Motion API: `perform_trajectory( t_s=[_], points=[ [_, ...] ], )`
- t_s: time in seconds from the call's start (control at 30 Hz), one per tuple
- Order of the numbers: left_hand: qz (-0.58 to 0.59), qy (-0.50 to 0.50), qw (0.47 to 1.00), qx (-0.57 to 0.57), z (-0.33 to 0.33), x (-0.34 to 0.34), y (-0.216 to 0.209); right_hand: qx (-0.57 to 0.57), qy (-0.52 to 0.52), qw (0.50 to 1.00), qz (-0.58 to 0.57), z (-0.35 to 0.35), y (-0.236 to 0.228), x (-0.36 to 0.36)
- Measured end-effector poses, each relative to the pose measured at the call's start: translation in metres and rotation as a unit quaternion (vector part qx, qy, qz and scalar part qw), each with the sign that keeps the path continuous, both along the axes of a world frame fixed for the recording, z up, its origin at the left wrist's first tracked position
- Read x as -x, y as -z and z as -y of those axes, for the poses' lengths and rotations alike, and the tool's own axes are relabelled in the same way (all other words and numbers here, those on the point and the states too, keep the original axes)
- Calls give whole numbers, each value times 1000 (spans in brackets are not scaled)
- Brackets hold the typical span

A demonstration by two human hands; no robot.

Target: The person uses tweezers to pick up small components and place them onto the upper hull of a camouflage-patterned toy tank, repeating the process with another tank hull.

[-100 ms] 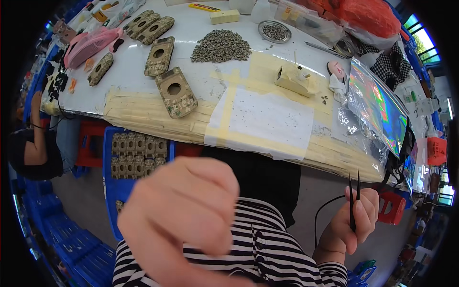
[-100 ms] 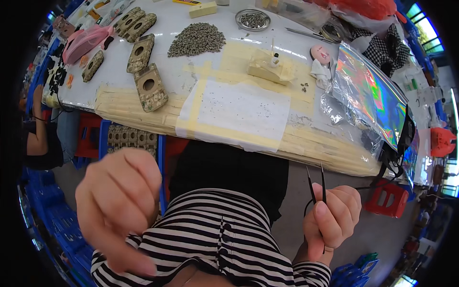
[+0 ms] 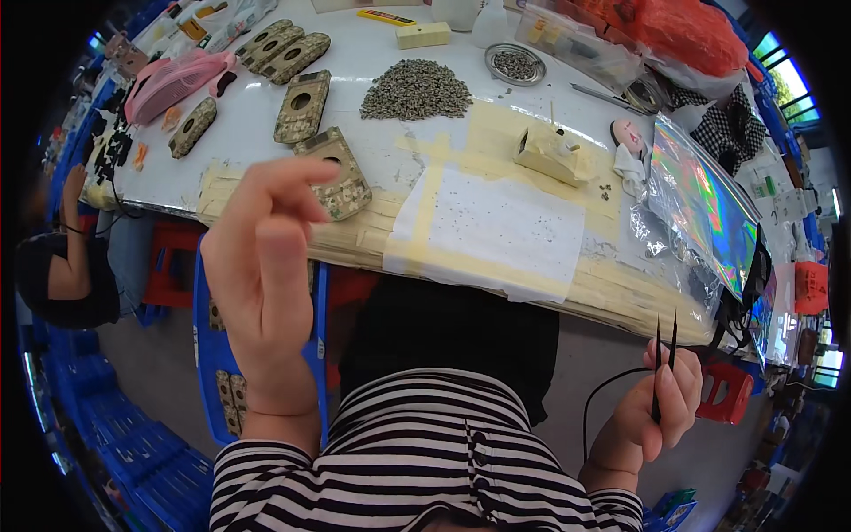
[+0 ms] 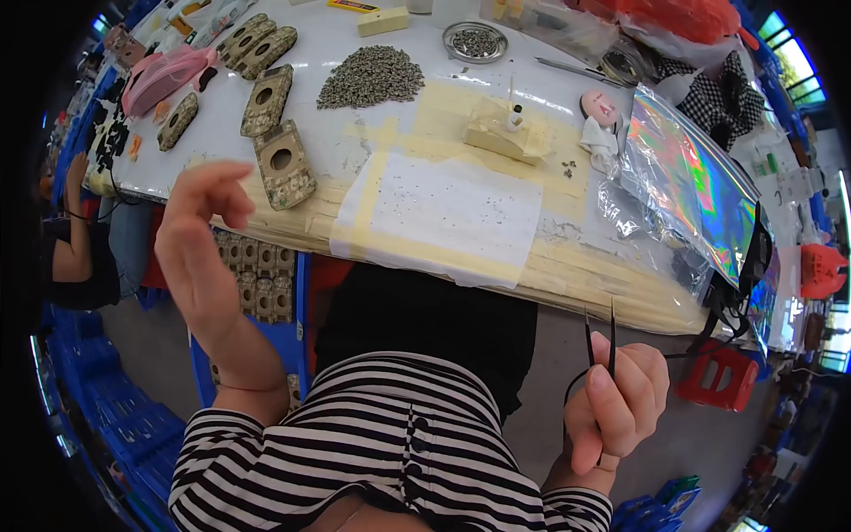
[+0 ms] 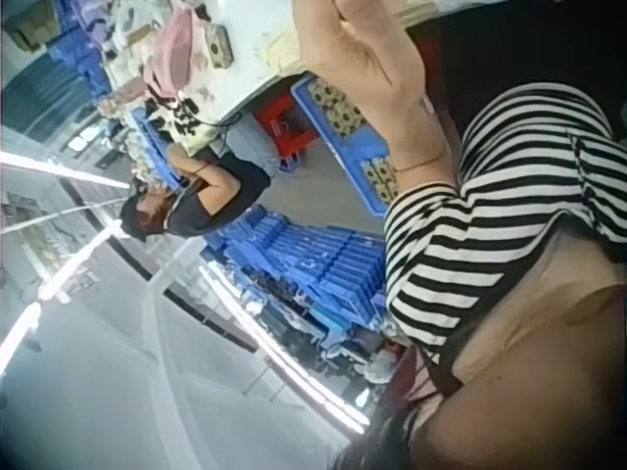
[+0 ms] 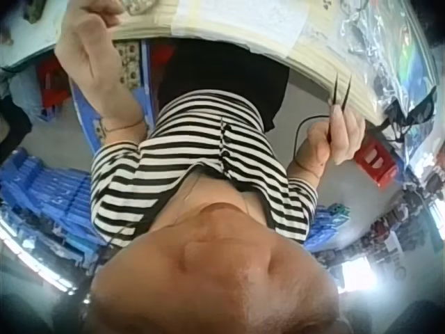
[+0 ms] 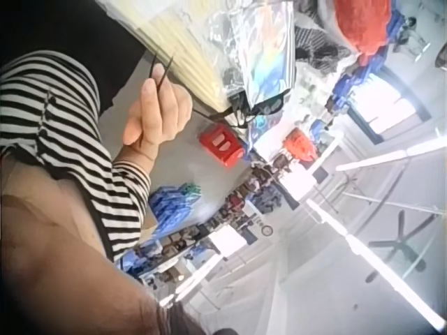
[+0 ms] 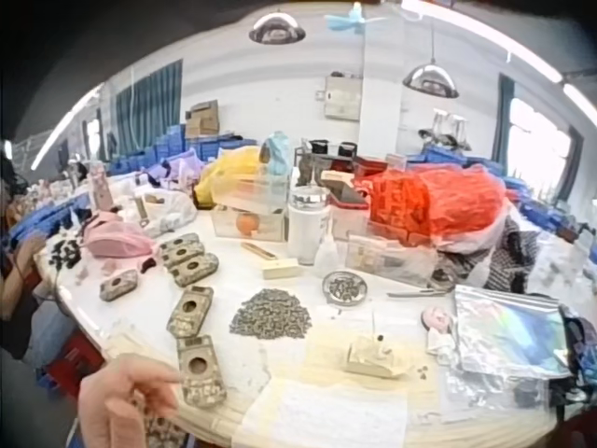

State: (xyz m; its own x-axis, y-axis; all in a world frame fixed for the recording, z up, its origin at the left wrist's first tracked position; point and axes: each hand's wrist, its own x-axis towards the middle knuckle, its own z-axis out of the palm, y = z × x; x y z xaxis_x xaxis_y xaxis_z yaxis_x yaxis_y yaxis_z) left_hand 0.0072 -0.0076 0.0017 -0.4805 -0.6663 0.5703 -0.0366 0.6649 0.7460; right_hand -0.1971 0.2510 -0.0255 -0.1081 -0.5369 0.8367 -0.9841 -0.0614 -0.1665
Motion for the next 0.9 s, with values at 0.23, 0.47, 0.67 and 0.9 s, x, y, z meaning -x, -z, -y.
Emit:
perform_trajectory(
  t_s=[0.23, 0.47, 0.67, 0.9],
  points=[
    [386, -205, 897, 62, 39, 22, 27, 7, 49, 999, -23, 12, 4, -5],
    [392, -175, 903, 14, 44, 38, 23, -29, 80, 994, 64, 1, 6, -9],
    [210, -139, 966, -60, 34, 30, 14, -20, 43, 995, 92, 8, 6, -1],
    [-43, 185, 946, -264, 51, 56, -8, 16, -10, 999, 36, 69, -25, 44]
  ],
)
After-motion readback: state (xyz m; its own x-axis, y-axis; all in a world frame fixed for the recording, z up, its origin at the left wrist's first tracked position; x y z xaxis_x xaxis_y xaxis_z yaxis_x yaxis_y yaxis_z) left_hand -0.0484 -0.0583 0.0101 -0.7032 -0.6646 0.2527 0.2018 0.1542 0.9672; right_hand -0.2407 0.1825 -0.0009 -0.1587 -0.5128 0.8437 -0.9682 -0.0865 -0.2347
